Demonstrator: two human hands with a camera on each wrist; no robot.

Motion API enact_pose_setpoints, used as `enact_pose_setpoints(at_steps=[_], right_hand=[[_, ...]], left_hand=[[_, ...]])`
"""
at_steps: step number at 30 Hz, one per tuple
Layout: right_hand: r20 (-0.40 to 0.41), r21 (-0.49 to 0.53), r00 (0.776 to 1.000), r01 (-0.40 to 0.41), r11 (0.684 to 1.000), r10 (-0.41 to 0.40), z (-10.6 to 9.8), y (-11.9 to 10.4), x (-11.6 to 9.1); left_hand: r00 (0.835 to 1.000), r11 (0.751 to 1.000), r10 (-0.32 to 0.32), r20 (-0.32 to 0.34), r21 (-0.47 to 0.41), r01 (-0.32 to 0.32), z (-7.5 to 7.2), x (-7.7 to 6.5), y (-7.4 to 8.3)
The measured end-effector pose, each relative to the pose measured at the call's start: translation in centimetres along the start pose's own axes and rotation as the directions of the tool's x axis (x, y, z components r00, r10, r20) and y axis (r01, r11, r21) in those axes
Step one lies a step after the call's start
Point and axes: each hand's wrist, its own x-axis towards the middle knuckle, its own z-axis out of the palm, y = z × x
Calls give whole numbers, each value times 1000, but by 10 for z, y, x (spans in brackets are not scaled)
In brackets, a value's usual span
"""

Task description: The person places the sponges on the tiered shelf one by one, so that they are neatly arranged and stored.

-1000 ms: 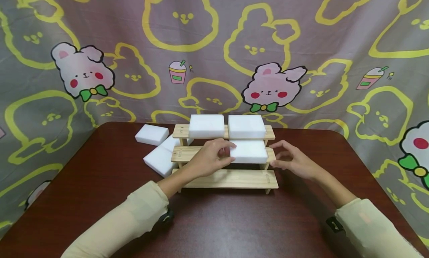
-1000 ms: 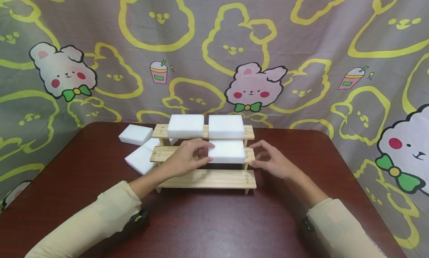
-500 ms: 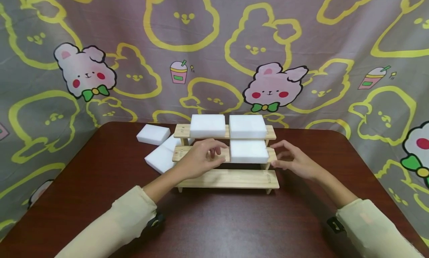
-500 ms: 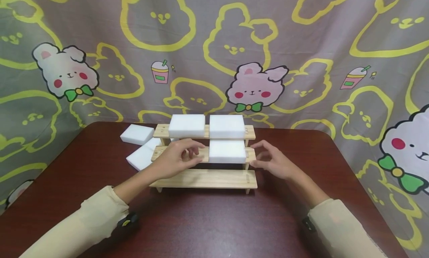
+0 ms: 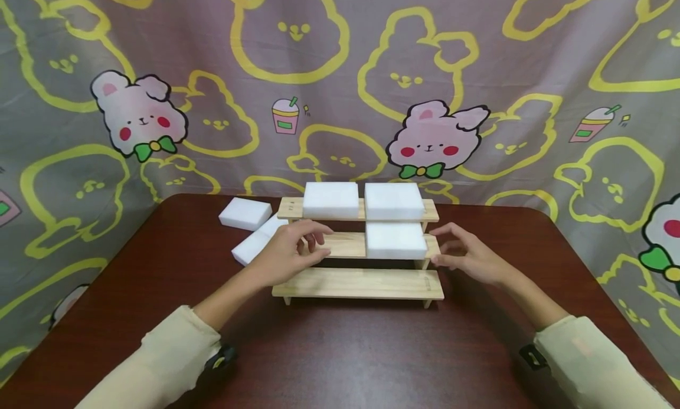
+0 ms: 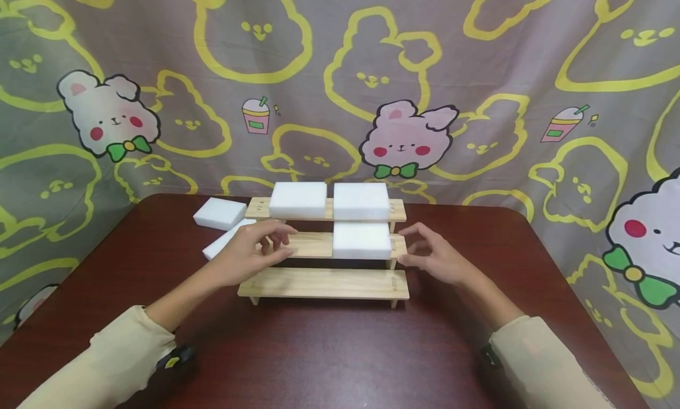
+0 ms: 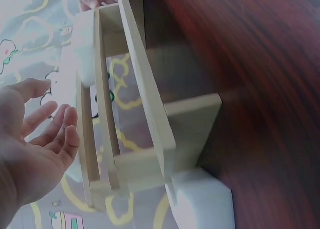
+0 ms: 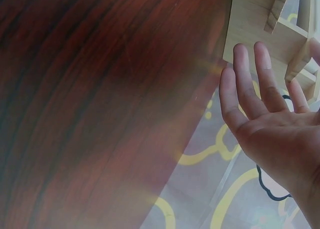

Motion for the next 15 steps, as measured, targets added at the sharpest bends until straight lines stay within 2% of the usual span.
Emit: enact_pose_setpoints(at_steps=[8, 15], right_hand=[[-2, 0, 1000, 8, 1000, -8, 0, -1, 0], [4, 15, 1000, 26, 1000, -26, 0, 0, 0]], left_hand=[[997, 998, -61, -39, -24, 60, -23, -17, -8], [993, 995, -92, -75, 43, 95, -45, -32, -17]])
